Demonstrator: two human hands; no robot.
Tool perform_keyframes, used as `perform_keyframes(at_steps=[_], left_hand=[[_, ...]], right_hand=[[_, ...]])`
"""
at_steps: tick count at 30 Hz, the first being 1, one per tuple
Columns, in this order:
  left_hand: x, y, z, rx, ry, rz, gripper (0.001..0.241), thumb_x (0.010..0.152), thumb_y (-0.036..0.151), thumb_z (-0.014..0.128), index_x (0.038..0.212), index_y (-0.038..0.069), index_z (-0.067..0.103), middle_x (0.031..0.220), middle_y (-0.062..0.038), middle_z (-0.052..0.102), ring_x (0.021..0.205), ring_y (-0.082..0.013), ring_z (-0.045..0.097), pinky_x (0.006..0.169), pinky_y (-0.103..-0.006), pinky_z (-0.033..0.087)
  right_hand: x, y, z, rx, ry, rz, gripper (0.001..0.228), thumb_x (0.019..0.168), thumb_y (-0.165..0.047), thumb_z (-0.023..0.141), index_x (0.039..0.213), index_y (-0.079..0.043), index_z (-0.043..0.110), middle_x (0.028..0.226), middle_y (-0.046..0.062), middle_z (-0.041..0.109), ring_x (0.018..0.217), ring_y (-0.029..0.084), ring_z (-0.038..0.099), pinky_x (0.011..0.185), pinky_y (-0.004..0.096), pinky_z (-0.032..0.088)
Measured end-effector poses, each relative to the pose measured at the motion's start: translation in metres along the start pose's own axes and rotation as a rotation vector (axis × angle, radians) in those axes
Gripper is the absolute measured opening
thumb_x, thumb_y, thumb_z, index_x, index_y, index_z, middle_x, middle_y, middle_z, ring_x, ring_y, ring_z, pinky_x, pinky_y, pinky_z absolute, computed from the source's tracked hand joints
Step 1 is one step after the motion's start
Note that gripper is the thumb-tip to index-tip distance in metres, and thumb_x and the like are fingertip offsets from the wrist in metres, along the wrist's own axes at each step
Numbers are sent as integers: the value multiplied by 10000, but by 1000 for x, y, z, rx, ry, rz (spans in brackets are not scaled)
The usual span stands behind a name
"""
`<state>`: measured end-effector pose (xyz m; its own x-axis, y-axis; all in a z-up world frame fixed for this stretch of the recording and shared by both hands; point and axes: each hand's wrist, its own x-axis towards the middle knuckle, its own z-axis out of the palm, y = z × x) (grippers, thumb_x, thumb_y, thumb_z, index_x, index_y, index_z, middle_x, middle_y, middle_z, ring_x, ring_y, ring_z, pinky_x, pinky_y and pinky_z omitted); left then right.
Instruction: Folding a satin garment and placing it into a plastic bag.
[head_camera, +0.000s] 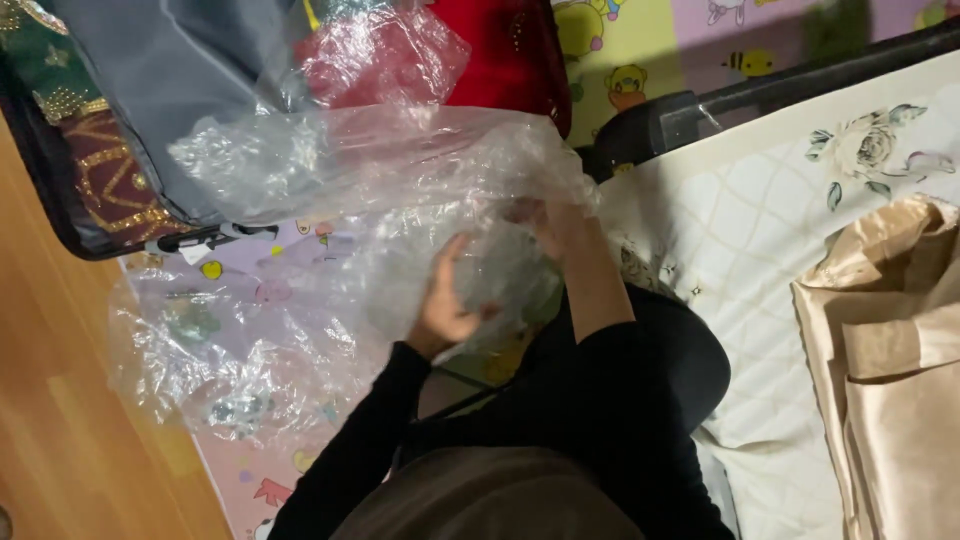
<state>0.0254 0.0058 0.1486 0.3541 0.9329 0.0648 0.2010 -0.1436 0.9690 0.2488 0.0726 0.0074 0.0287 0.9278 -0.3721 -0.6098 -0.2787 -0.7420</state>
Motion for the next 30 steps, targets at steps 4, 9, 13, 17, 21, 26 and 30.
perform_keyframes(at_steps=[4, 9, 13, 17, 21, 26, 30], left_hand=[[10, 20, 39, 57, -44, -519, 944, 869, 254, 767, 1607, 180, 183, 1399, -319, 568, 1253, -586, 536, 1078, -667, 431], [-29, -32, 45, 102, 137, -356, 129, 992, 284, 687, 946, 243, 799, 754, -28, 772, 757, -230, 762, 741, -338, 595], [-55, -47, 31, 172, 122, -234, 164, 1009, 227, 682, 895, 188, 793, 658, -53, 730, 584, -255, 697, 657, -295, 585], [-76, -85, 16, 276, 38, -496, 228, 1038, 359, 581, 1045, 208, 751, 631, -87, 711, 674, -324, 717, 673, -507, 547], [-63, -90, 14, 228, 242, -161, 480, 1016, 65, 601, 1454, 14, 411, 1232, -174, 538, 1125, -346, 600, 899, -416, 560], [-27, -35, 27, 204, 343, -108, 738, 890, 30, 702, 1543, 39, 357, 1535, -226, 317, 1402, -426, 367, 1084, -499, 384], [-1, 9, 37, 66, 320, 109, 846, 844, -17, 730, 1568, -8, 292, 1588, -282, 255, 1508, -473, 229, 1231, -543, 212]], right_hand=[[-34, -94, 119, 94, 456, 145, 401, 956, -397, 654, 751, -55, 604, 607, 195, 644, 410, 334, 615, 279, 330, 402], [-7, -54, 56, 687, 195, 247, 263, 980, -272, 613, 920, -17, 586, 809, 201, 618, 654, 324, 589, 479, 324, 431], [26, -22, 9, 1038, 14, 316, 205, 995, -198, 588, 1021, 5, 575, 930, 205, 602, 800, 318, 574, 600, 320, 449], [47, 3, -50, 1532, -281, 394, 200, 1017, -86, 551, 1173, 39, 559, 1112, 210, 579, 1019, 309, 550, 780, 313, 475], [55, 50, -70, 2005, -623, 461, 290, 1039, 26, 515, 1325, 73, 543, 1293, 214, 555, 1238, 300, 527, 961, 306, 501], [41, -8, -31, 2009, -888, 855, 185, 1059, -115, 556, 1169, 26, 605, 1145, 146, 604, 1068, 199, 574, 897, 277, 562], [-28, -82, 47, 1125, -400, 396, 243, 1030, -319, 627, 860, -151, 676, 731, -69, 611, 595, 15, 544, 565, 154, 493]])
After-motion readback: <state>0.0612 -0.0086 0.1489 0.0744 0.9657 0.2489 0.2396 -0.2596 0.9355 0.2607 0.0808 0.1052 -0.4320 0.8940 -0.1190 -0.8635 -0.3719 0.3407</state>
